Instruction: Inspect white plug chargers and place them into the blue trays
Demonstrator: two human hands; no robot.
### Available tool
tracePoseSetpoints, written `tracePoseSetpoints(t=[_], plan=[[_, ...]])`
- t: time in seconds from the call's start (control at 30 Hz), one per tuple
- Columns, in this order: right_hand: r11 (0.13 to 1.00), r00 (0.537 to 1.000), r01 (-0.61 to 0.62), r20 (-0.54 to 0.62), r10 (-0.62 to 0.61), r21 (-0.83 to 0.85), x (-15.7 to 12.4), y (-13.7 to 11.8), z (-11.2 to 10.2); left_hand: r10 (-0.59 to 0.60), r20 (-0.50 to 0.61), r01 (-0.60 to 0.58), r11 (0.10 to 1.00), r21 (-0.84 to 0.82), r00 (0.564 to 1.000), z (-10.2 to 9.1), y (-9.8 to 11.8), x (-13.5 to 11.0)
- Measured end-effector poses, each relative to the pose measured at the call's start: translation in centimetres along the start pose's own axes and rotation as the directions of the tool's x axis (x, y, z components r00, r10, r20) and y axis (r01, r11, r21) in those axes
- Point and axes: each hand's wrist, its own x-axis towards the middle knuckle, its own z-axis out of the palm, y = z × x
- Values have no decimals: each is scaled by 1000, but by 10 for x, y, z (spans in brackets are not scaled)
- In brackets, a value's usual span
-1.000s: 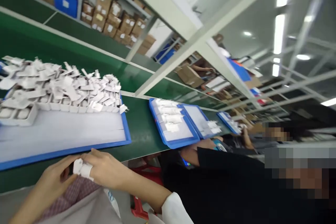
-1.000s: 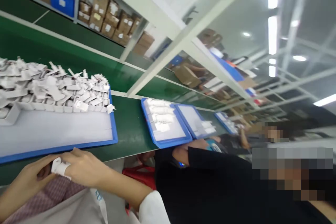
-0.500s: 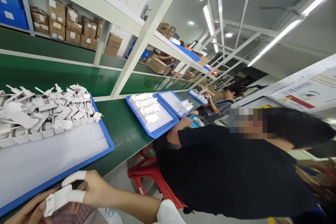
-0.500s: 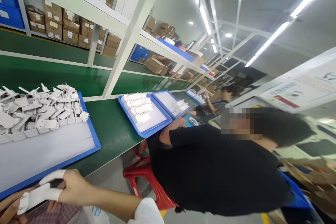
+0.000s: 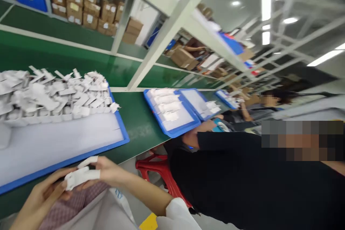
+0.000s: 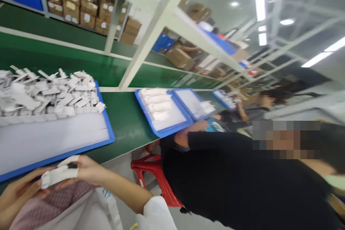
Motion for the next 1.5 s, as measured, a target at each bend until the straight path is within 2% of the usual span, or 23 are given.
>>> tracePoseSetpoints(t=[0.17, 0.27, 0.3, 0.33, 0.4, 0.43, 0.47, 0.5, 0.57, 0.6, 0.63, 0.73, 0.77, 0.8, 0.87, 0.9, 1.03, 1.07, 1.1, 1.17, 1.23, 1.3, 1.5], plan=[[991, 989, 84, -116, -95, -101, -1, 1, 12, 28, 63, -24, 997, -68, 998, 2, 13, -7], [940, 967, 198, -103, -234, -278, -2, 11, 14, 39, 79, -28, 991, -132, 996, 5, 16, -9], [884, 944, 269, -81, -321, -382, -4, 14, 14, 38, 79, -25, 988, -154, 996, 6, 15, -10], [784, 903, 355, -31, -429, -509, -5, 17, 12, 35, 74, -22, 985, -172, 997, 7, 14, -12], [466, 792, 485, 145, -594, -740, -6, 20, 8, 27, 44, -19, 983, -181, 999, 10, 9, -17], [303, 755, 498, 233, -613, -813, -7, 20, 5, 27, 23, -23, 985, -171, 999, 10, 7, -20], [178, 744, 483, 294, -600, -857, -7, 20, 3, 29, 0, -29, 987, -155, 1000, 10, 5, -23], [100, 756, 455, 325, -568, -885, -8, 18, 1, 34, -28, -37, 990, -138, 999, 9, 4, -27], [34, 787, 407, 332, -520, -913, -13, 16, -1, 53, -101, -63, 992, -106, 993, 5, 4, -36], [4, 770, 414, 348, -534, -910, -17, 15, -2, 68, -150, -82, 993, -89, 986, 2, 4, -41], [-29, 721, 443, 375, -582, -896, -21, 14, -3, 87, -203, -103, 992, -69, 975, -2, 5, -46], [-68, 497, 475, 332, -802, -877, -36, 18, -4, 125, -329, -137, 990, -13, 936, -11, 8, -56], [-56, 459, 460, 291, -840, -886, -39, 20, -5, 133, -355, -144, 990, -6, 925, -12, 8, -58], [-35, 473, 439, 264, -840, -898, -41, 22, -5, 135, -370, -147, 989, -5, 919, -12, 9, -58], [-14, 563, 406, 263, -783, -914, -43, 26, -4, 139, -365, -151, 988, -4, 920, -10, 9, -57], [-20, 576, 416, 281, -767, -909, -43, 27, -4, 148, -346, -157, 988, 2, 926, -7, 9, -55], [13, 477, 464, 237, -846, -886, -43, 32, -1, 213, -247, -201, 977, 74, 945, 5, 11, -46], [28, 499, 458, 231, -835, -889, -41, 34, 0, 230, -237, -213, 972, 95, 944, 8, 12, -43], [39, 544, 442, 233, -806, -896, -39, 36, 0, 241, -225, -221, 969, 111, 944, 11, 15, -40], [17, 615, 426, 276, -738, -905, -33, 39, -1, 249, -197, -228, 966, 125, 948, 17, 20, -35], [-29, 625, 443, 331, -707, -896, -27, 41, -3, 233, -156, -217, 969, 115, 960, 22, 27, -29], [-36, 607, 459, 343, -717, -888, -23, 42, -6, 206, -121, -195, 976, 99, 971, 27, 31, -24], [69, 653, 435, 262, -711, -898, -25, 41, -6, 48, 27, -48, 999, 2, 998, 33, 23, -15]])
